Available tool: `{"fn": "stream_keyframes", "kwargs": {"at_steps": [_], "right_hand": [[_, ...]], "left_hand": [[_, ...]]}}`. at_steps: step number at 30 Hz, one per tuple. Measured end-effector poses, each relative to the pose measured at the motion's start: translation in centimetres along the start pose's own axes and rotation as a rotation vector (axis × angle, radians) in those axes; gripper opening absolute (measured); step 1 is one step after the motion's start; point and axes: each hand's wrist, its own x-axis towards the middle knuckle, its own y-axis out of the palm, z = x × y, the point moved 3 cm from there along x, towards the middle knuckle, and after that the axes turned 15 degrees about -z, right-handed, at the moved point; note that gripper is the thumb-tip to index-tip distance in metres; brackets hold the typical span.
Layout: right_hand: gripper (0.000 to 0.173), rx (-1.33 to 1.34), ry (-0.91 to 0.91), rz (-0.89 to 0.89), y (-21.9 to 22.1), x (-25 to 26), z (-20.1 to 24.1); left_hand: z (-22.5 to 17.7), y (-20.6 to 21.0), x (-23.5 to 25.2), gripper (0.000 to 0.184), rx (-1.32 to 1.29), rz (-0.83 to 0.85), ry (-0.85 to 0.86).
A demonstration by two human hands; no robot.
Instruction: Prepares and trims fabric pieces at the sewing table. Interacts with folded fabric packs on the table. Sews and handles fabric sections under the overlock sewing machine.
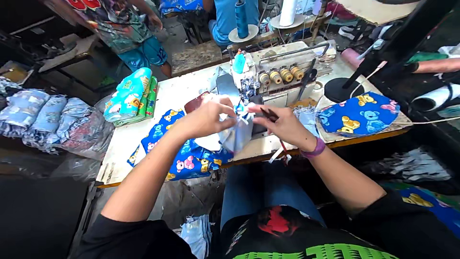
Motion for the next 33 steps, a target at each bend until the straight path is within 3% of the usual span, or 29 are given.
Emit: {"fn": "stream_keyframes", "kwargs": {"at_steps": [4, 7, 14, 23, 28, 33], "right_hand": [[0.025, -0.059, -0.224, -0.101, -0.4, 3.4, -0.2], [0.022, -0.063, -0.288, -0.038, 0.2, 5.4, -0.2], [0.025, -0.042, -0.321, 0.164, 2.5, 7.6, -0.9], [0.018, 0.095, -0.201, -0.002, 2.4, 6.9, -1.8], [0.008, 0.099, -0.255, -0.045, 2.5, 6.6, -1.8], [0.013, 0.072, -0.371, -0.037, 2.7, 7.0, -2.1]], "left_hand": [[1.6, -4.0, 1.2, 0.018, -0.081, -0.106, -0.189], [2.6, -4.5, 1.8, 0.017, -0.169, -0.104, -0.267], [4.2, -3.7, 1.8, 0.013, -0.326, -0.135, -0.154], [5.1, -3.6, 1.8, 0.013, -0.395, -0.166, -0.122], [5.0, -3.5, 1.8, 0.012, -0.425, -0.177, -0.109], [5.1, -3.4, 1.9, 0.012, -0.448, -0.167, -0.088]]}}
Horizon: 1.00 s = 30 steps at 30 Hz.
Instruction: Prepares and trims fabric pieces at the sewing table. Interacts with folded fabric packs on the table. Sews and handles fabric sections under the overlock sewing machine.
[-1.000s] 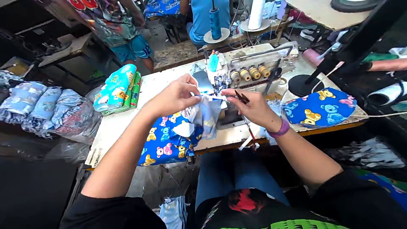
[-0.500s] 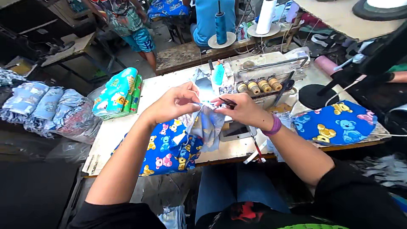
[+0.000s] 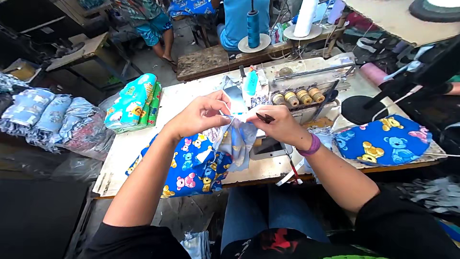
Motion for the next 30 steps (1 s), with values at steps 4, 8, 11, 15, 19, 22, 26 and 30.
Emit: {"fn": "stream_keyframes", "kwargs": {"at_steps": [4, 8, 11, 15, 19, 22, 26, 30], "right_hand": [[0.015, 0.029, 0.095, 0.068, 0.1, 0.3, 0.4], [0.01, 0.043, 0.188, 0.017, 0.5, 0.1, 0.9], [0.01, 0.059, 0.225, -0.002, 0.4, 0.1, 1.2], [0.027, 0.077, 0.261, 0.063, 0.1, 0.0, 1.7], [0.014, -0.031, 0.176, 0.222, -1.7, -2.7, 2.7], [0.02, -0.197, 0.265, 0.269, -2.0, -7.9, 1.0], [0.018, -0.165, 0.368, 0.08, -1.7, -10.6, 1.3], [0.017, -0.125, 0.439, 0.008, -1.9, -11.2, 2.4]], "left_hand": [[0.3, 0.0, -0.1, 0.014, -0.04, 0.001, 0.016], [0.7, -0.1, -0.2, 0.017, -0.093, -0.004, 0.03], [0.9, -0.1, -0.3, 0.019, -0.132, -0.003, 0.049], [0.8, 0.3, -0.4, 0.02, -0.232, 0.012, 0.041], [0.3, 3.2, -2.2, 0.022, -0.257, 0.114, 0.029], [1.9, 7.0, -4.7, 0.017, 0.287, 0.042, 0.131], [4.7, 10.8, -6.2, 0.021, 0.461, -0.067, 0.374], [5.4, 9.9, -6.4, 0.022, 0.484, -0.089, 0.352]]}}
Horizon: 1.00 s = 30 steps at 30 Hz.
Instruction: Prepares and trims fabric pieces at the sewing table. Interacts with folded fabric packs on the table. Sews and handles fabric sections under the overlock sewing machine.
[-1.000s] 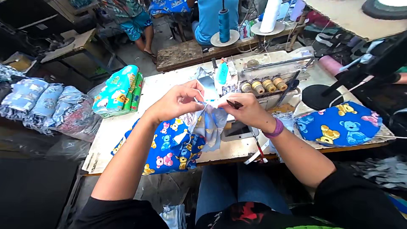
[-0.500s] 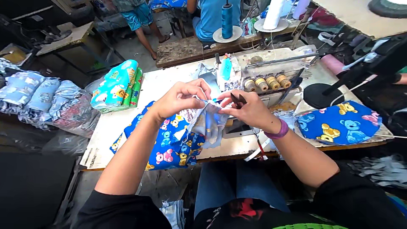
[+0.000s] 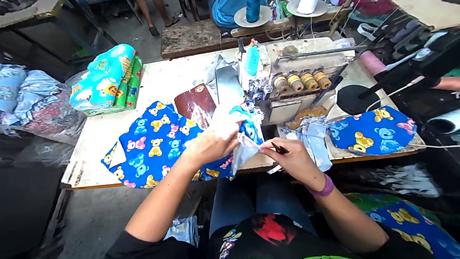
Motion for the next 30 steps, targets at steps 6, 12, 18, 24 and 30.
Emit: {"fn": "stream_keyframes", "kwargs": {"at_steps": [6, 12, 18, 24, 30], "right_hand": [[0.015, 0.031, 0.02, -0.077, 0.4, -1.1, -0.5], [0.015, 0.064, 0.036, -0.12, 0.5, -0.8, -0.7], [0.012, 0.064, 0.034, -0.157, 1.0, 1.8, -0.5], [0.013, 0.043, 0.087, -0.147, 1.4, 3.6, -1.0], [0.012, 0.045, 0.117, -0.025, 1.0, 6.5, -1.0]], "left_hand": [[0.1, 0.1, 0.0, 0.023, -0.028, 0.004, -0.006], [0.5, 0.0, -0.2, 0.028, -0.016, 0.018, -0.063], [2.4, -0.4, 1.4, 0.036, 0.008, 0.083, -0.203], [4.7, 0.4, 3.1, 0.039, 0.016, 0.128, -0.251], [1.7, -4.7, 6.9, 0.021, 0.053, 0.068, -0.094]]}}
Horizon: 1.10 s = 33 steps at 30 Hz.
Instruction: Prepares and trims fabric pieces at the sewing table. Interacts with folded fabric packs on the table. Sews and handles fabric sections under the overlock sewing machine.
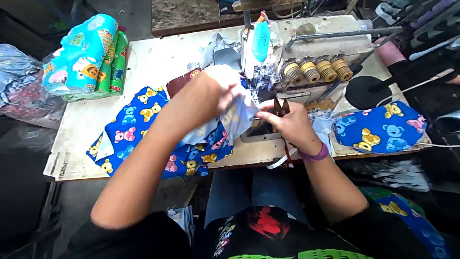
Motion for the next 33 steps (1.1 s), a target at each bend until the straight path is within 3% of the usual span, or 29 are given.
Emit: {"fn": "stream_keyframes", "kwargs": {"at_steps": [2, 4, 7, 11, 13, 16, 20, 22, 25, 29, 31, 33], "right_hand": [[0.017, 0.021, -0.123, 0.016, 0.0, -0.5, -0.4], [0.014, 0.049, -0.282, 0.026, 0.2, -1.6, -1.2], [0.014, -0.011, -0.385, 0.057, -0.4, -4.4, -1.4], [0.016, -0.006, -0.336, 0.049, -1.4, -8.4, 0.0], [0.014, 0.049, -0.267, 0.007, -1.2, -8.9, -0.3], [0.013, 0.102, -0.195, -0.057, -0.7, -7.9, -0.8], [0.011, 0.116, -0.123, -0.071, -0.4, -4.3, -1.0], [0.012, 0.116, 0.002, -0.016, -0.3, -2.5, -1.3], [0.013, 0.133, 0.09, 0.061, 0.0, -0.5, -1.8], [0.015, 0.154, 0.128, 0.053, 0.2, -0.5, -2.1], [0.016, 0.153, 0.128, 0.058, 0.2, -0.6, -2.1], [0.016, 0.161, 0.111, 0.064, 0.2, -0.5, -2.0]], "left_hand": [[-5.9, -0.3, -1.7, 0.018, 0.012, 0.093, 0.053], [-9.8, 2.4, -4.0, 0.019, 0.056, 0.205, 0.136], [-9.5, 5.5, -5.9, 0.021, 0.079, 0.187, 0.187], [-8.1, 5.7, -6.1, 0.023, -0.083, 0.126, 0.107], [-6.4, 6.0, -5.7, 0.023, -0.112, 0.045, 0.077], [-0.8, 6.5, -4.2, 0.022, 0.034, -0.12, -0.034], [7.8, 4.1, -0.3, 0.031, 0.296, 0.045, -0.431], [12.0, 2.6, 1.2, 0.04, 0.365, 0.079, -0.463], [15.1, 1.8, 2.3, 0.043, 0.317, 0.007, -0.346], [11.7, 3.1, 1.0, 0.023, 0.04, -0.166, -0.354], [7.4, 3.4, 0.2, 0.016, -0.063, -0.264, -0.165], [3.8, 4.2, -0.5, 0.013, -0.25, -0.196, 0.043]]}}
